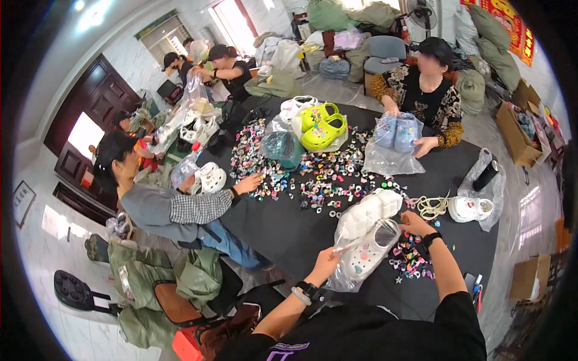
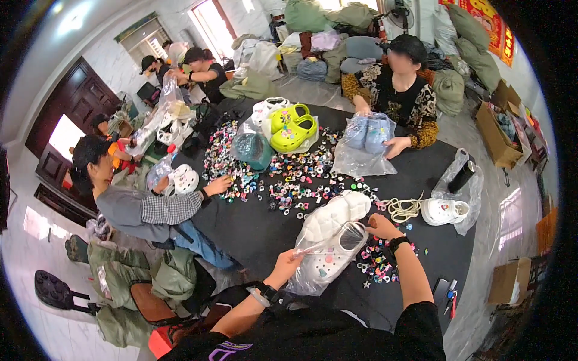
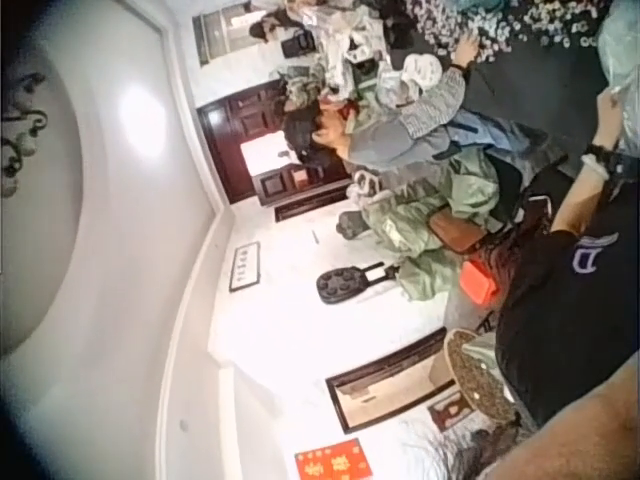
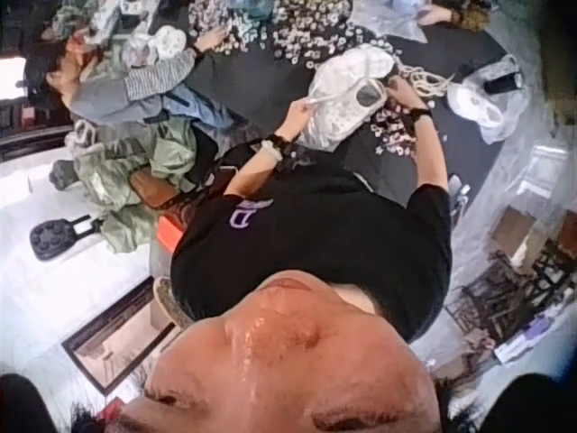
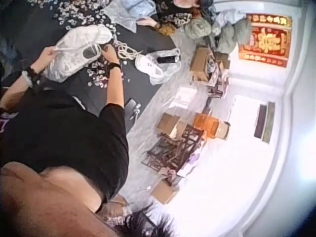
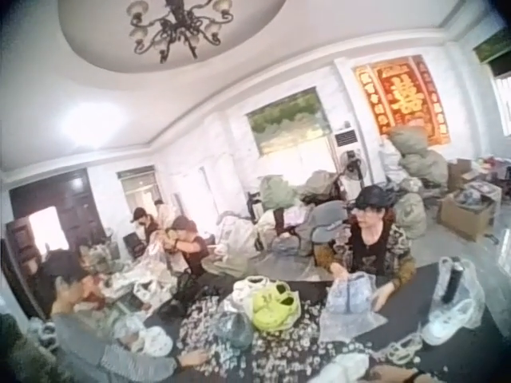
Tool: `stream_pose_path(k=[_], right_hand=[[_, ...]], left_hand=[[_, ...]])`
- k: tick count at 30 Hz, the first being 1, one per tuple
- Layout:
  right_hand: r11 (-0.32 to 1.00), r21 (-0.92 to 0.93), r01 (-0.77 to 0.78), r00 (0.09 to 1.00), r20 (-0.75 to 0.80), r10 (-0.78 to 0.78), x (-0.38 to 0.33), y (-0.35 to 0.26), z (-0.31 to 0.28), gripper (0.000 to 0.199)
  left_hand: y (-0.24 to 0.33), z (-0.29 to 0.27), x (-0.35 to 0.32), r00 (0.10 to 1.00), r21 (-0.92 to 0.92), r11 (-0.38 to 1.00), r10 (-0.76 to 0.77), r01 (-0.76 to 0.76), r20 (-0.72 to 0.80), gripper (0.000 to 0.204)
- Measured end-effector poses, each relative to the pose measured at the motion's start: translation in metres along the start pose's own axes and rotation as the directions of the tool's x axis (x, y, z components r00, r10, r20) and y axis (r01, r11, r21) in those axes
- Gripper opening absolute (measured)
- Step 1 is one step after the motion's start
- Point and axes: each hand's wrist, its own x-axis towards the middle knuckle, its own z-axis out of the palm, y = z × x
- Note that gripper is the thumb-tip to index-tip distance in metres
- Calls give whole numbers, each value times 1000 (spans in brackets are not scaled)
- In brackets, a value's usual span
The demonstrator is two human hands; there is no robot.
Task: Applying decorative charms to foam clogs and bagging them for shipment.
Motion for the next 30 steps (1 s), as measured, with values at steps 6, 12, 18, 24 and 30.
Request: stream_pose_path(k=[6,12,18,24,30], right_hand=[[987,111,-117,976,198,94,4,-27,26,58],[997,44,-61,987,152,54,30,-27,64,67],[870,-420,-257,966,-87,244,2,-67,59,40],[900,-305,-312,946,-191,263,-36,-82,54,31],[958,-268,-107,901,-434,-21,-63,-94,87,30]], left_hand=[[0,-15,-2,995,-302,952,-72,50,-64,24],[-7,-51,-24,979,-64,989,-118,130,169,27],[-56,-78,-45,979,82,982,-176,168,98,19],[-52,-103,-62,990,59,988,-142,144,-26,13],[-73,-125,-63,976,149,983,-80,111,-201,13]])
